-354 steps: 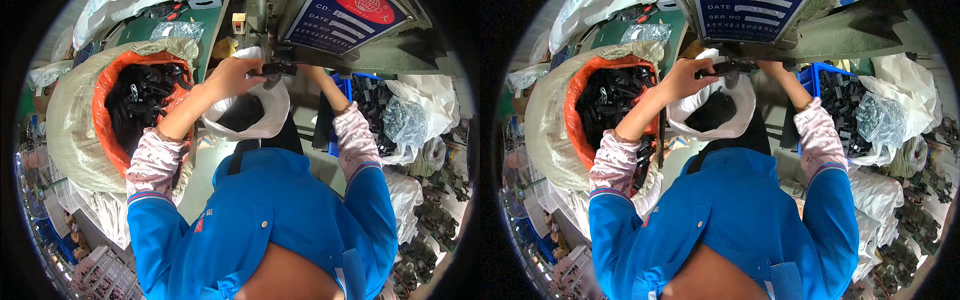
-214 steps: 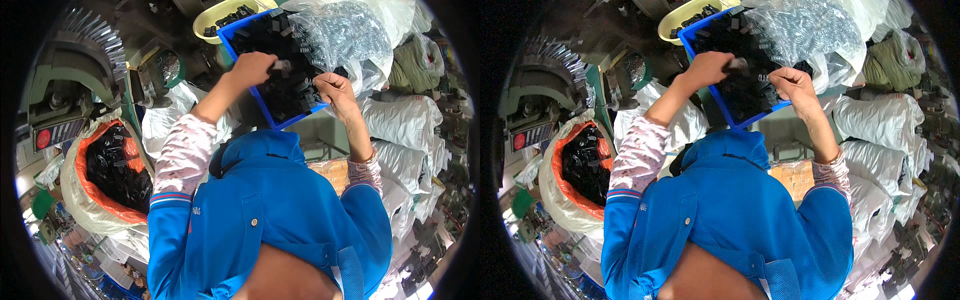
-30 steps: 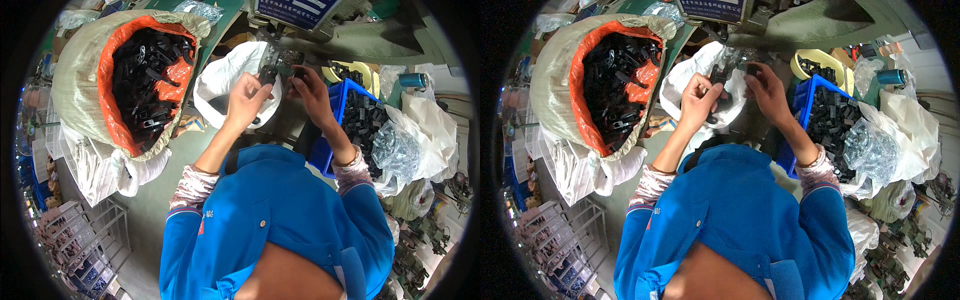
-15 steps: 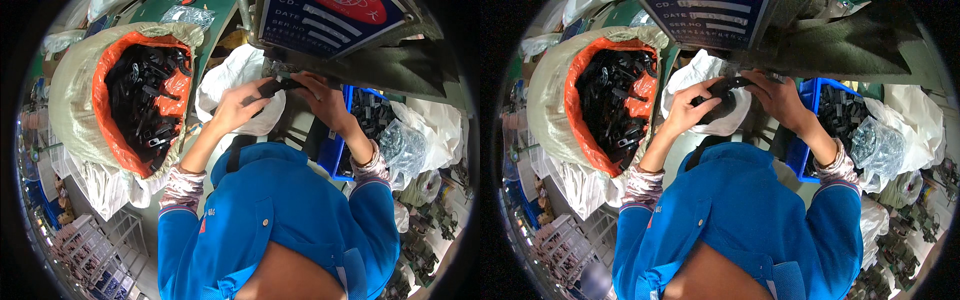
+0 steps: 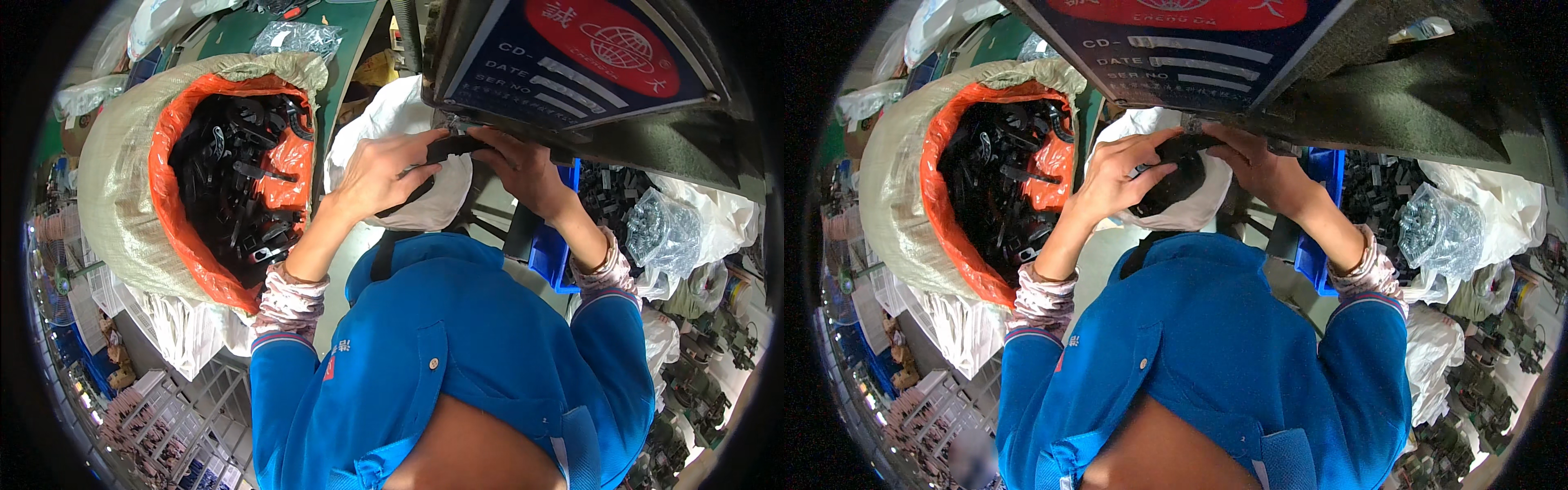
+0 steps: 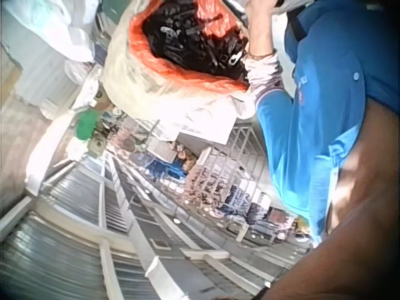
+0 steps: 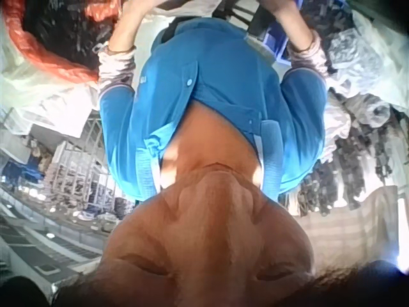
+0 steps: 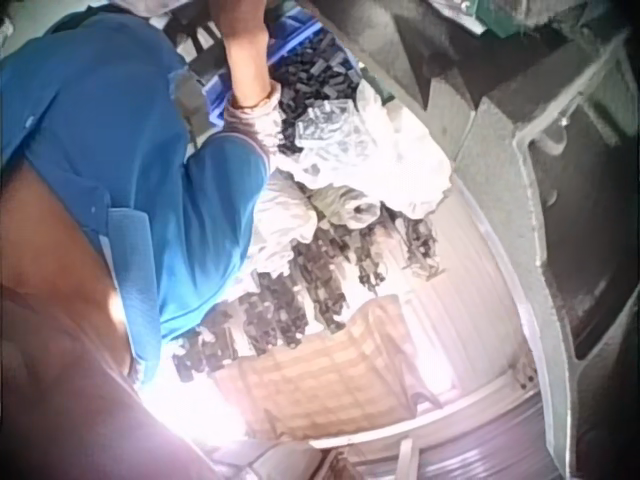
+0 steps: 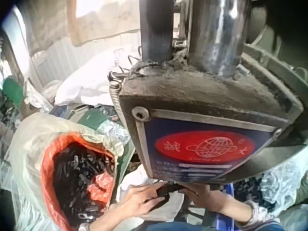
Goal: The person repeatedly picks small black plastic components from a blue bin, joins them by hand, and places the assembled units into a white bag. The person also retrieves additional components from a large sack and continues the assembly cycle.
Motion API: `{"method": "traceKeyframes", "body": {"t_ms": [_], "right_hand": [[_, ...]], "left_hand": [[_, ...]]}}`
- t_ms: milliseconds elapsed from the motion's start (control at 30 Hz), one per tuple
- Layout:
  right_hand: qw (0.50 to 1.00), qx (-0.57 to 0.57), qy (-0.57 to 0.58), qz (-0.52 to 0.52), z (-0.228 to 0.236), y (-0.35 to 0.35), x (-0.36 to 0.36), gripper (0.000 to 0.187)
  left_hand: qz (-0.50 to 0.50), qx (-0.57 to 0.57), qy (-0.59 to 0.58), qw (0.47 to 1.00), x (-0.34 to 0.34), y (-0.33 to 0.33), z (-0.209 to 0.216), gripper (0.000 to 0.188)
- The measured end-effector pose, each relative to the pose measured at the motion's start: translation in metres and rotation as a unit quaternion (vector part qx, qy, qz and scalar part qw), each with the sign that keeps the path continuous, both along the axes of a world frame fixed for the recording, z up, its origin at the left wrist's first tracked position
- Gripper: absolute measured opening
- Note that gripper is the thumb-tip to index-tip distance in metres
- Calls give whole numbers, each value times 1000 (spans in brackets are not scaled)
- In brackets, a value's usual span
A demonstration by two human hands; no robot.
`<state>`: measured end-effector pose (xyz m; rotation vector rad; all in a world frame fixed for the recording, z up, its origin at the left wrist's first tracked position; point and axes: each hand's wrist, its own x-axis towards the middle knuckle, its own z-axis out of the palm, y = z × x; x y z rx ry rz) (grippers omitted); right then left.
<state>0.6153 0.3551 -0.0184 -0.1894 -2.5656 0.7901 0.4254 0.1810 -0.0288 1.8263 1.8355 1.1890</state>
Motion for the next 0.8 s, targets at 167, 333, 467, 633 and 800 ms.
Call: {"method": "traceKeyframes", "body": {"t_ms": [167,333,467,633,800], "right_hand": [[999,-7,11,-38,6,-8,-9,34],[994,60,83,-49,16,-14,-20,36],[989,68,118,-59,16,-16,-25,33],[983,65,147,-88,11,-20,-27,30],[993,17,87,-80,-10,-8,-27,32]], "left_hand": [[-33,-3,49,998,-15,5,6,21],[-62,33,91,993,-30,15,17,30],[-69,36,108,991,-34,22,29,25],[-91,75,127,985,-40,32,25,21],[-74,-43,118,989,-40,39,9,25]]}}
